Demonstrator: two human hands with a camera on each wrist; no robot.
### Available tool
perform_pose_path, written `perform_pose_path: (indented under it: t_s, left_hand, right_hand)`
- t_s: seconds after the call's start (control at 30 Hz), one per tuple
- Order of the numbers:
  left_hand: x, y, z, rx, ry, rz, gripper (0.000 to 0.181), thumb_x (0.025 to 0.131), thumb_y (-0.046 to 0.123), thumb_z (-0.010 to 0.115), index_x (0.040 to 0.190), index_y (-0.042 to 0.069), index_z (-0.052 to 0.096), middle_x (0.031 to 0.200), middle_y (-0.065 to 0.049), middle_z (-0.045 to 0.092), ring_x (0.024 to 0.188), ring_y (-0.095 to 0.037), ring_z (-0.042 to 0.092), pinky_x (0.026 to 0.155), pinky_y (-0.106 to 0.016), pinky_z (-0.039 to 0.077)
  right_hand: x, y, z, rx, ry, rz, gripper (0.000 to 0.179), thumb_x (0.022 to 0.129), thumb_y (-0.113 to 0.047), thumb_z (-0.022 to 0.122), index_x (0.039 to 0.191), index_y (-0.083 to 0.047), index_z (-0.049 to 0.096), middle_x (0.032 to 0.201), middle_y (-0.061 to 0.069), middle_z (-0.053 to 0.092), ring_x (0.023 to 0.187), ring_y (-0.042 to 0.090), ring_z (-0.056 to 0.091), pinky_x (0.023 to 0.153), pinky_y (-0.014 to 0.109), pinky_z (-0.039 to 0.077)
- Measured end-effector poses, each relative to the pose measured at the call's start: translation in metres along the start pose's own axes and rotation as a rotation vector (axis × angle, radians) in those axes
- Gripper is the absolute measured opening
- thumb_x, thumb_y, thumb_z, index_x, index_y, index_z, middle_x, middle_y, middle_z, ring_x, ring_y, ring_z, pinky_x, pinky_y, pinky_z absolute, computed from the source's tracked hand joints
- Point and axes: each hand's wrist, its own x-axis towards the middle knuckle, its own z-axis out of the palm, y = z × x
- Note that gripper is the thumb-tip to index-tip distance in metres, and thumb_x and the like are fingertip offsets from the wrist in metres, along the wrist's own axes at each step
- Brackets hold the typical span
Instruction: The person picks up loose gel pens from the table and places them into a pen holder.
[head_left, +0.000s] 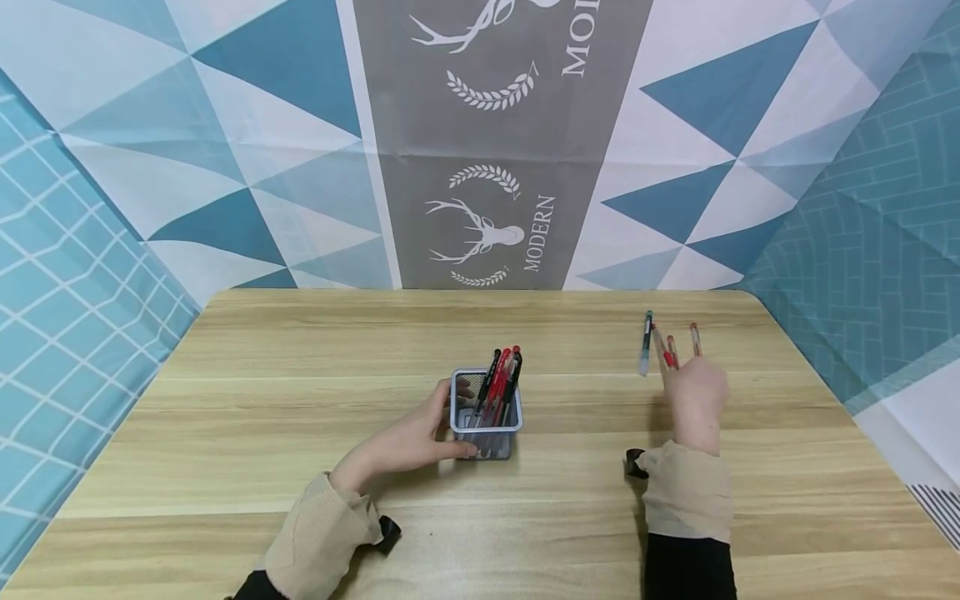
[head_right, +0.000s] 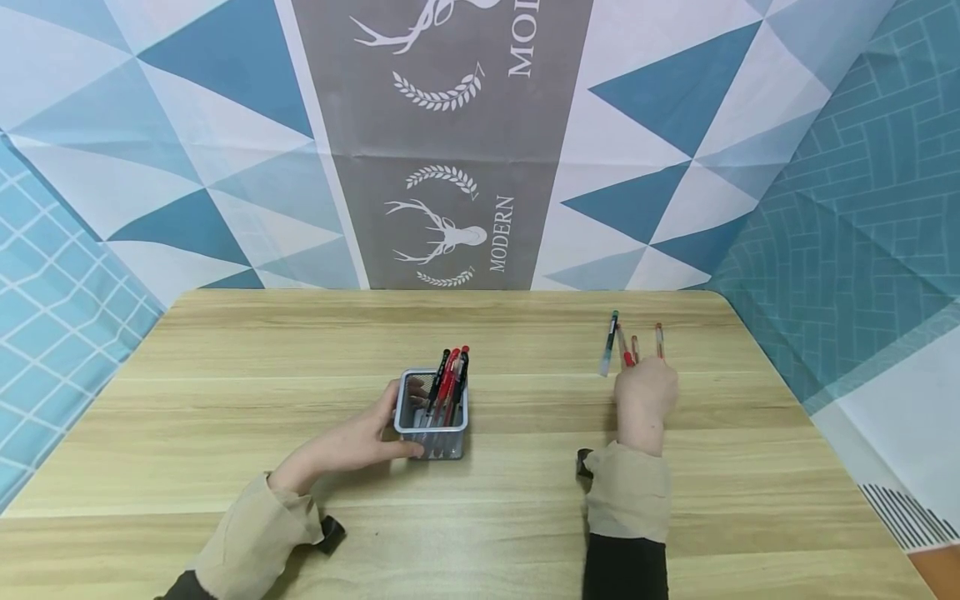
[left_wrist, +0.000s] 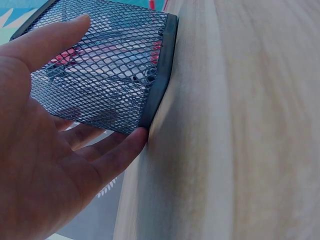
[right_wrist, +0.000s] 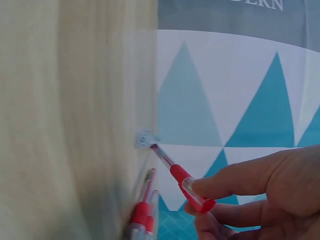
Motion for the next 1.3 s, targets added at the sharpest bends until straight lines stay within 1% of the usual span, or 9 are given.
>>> perform_pose_path:
  t_s: [0.07, 0.13, 0.27, 0.37, 0.63, 0.77, 0.93, 1.13, 1.3]
  left_hand:
    - [0.000, 0.000, 0.000, 0.001, -0.001, -0.005, 0.090, 0.074, 0.032, 0.073, 0.139, 0.019, 0.013, 0.123, -0.006, 0.051, 0.114, -0.021, 0.050, 0.103, -0.045, 0.032]
    - [0.000, 0.000, 0.000, 0.002, -0.001, -0.009, 0.090, 0.074, 0.032, 0.073, 0.139, 0.019, 0.013, 0.123, -0.006, 0.051, 0.114, -0.020, 0.049, 0.104, -0.045, 0.032]
    - [0.000, 0.000, 0.000, 0.002, -0.002, -0.014, 0.089, 0.073, 0.031, 0.074, 0.139, 0.020, 0.014, 0.122, -0.005, 0.051, 0.114, -0.019, 0.050, 0.104, -0.044, 0.033]
    - [0.000, 0.000, 0.000, 0.002, -0.003, -0.012, 0.089, 0.074, 0.031, 0.073, 0.139, 0.019, 0.014, 0.122, -0.006, 0.052, 0.113, -0.018, 0.050, 0.104, -0.044, 0.033]
    - [0.000, -0.001, 0.001, -0.002, -0.008, -0.010, 0.089, 0.074, 0.031, 0.073, 0.139, 0.021, 0.013, 0.121, -0.005, 0.052, 0.113, -0.017, 0.050, 0.104, -0.042, 0.033]
    - [0.000, -0.001, 0.001, -0.003, -0.009, -0.007, 0.090, 0.074, 0.031, 0.073, 0.139, 0.021, 0.013, 0.121, -0.005, 0.052, 0.112, -0.017, 0.051, 0.103, -0.042, 0.033]
    - [0.000, -0.001, 0.000, 0.001, -0.007, -0.012, 0.091, 0.073, 0.033, 0.073, 0.140, 0.021, 0.012, 0.120, -0.005, 0.053, 0.111, -0.016, 0.051, 0.102, -0.042, 0.034]
    - [-0.001, 0.000, 0.000, 0.000, -0.007, -0.007, 0.092, 0.073, 0.033, 0.073, 0.140, 0.020, 0.012, 0.122, -0.005, 0.052, 0.112, -0.017, 0.051, 0.103, -0.043, 0.034]
    - [-0.001, 0.001, 0.000, -0.006, -0.007, -0.006, 0.092, 0.073, 0.031, 0.073, 0.140, 0.020, 0.012, 0.122, -0.006, 0.052, 0.112, -0.018, 0.051, 0.103, -0.043, 0.034]
  right_hand:
    - [0.000, -0.001, -0.003, -0.034, 0.041, 0.005, 0.030, 0.084, -0.014, 0.047, 0.063, 0.007, 0.052, 0.072, 0.028, 0.055, 0.063, 0.033, 0.053, 0.045, 0.036, 0.042]
    - [-0.001, -0.002, -0.006, -0.013, 0.096, 0.024, 0.034, 0.086, -0.015, 0.045, 0.067, 0.011, 0.054, 0.078, 0.031, 0.055, 0.071, 0.038, 0.054, 0.051, 0.040, 0.044]
    - [-0.004, -0.006, -0.010, 0.142, 0.244, 0.062, 0.038, 0.089, -0.016, 0.042, 0.080, 0.016, 0.061, 0.089, 0.034, 0.054, 0.087, 0.045, 0.049, 0.068, 0.051, 0.042]
    - [-0.005, -0.009, -0.013, 0.261, 0.339, 0.076, 0.037, 0.090, -0.015, 0.042, 0.091, 0.015, 0.063, 0.092, 0.032, 0.054, 0.093, 0.045, 0.047, 0.075, 0.054, 0.039]
    - [-0.007, -0.011, -0.020, 0.332, 0.453, 0.109, 0.036, 0.094, -0.015, 0.041, 0.104, 0.015, 0.058, 0.098, 0.032, 0.054, 0.098, 0.046, 0.047, 0.084, 0.054, 0.039]
    - [-0.008, -0.012, -0.023, 0.375, 0.481, 0.117, 0.037, 0.095, -0.018, 0.042, 0.110, 0.012, 0.058, 0.105, 0.031, 0.053, 0.102, 0.045, 0.047, 0.089, 0.053, 0.038]
    - [-0.011, -0.014, -0.028, 0.431, 0.540, 0.091, 0.040, 0.095, -0.025, 0.043, 0.111, 0.008, 0.059, 0.107, 0.026, 0.055, 0.102, 0.041, 0.048, 0.088, 0.050, 0.038]
    - [-0.020, -0.020, -0.036, 0.453, 0.605, 0.041, 0.041, 0.094, -0.030, 0.045, 0.108, 0.005, 0.061, 0.096, 0.025, 0.064, 0.088, 0.039, 0.056, 0.078, 0.045, 0.042]
    - [-0.024, -0.025, -0.041, 0.478, 0.640, -0.021, 0.039, 0.093, -0.030, 0.048, 0.108, 0.002, 0.062, 0.093, 0.022, 0.066, 0.081, 0.033, 0.060, 0.067, 0.032, 0.041]
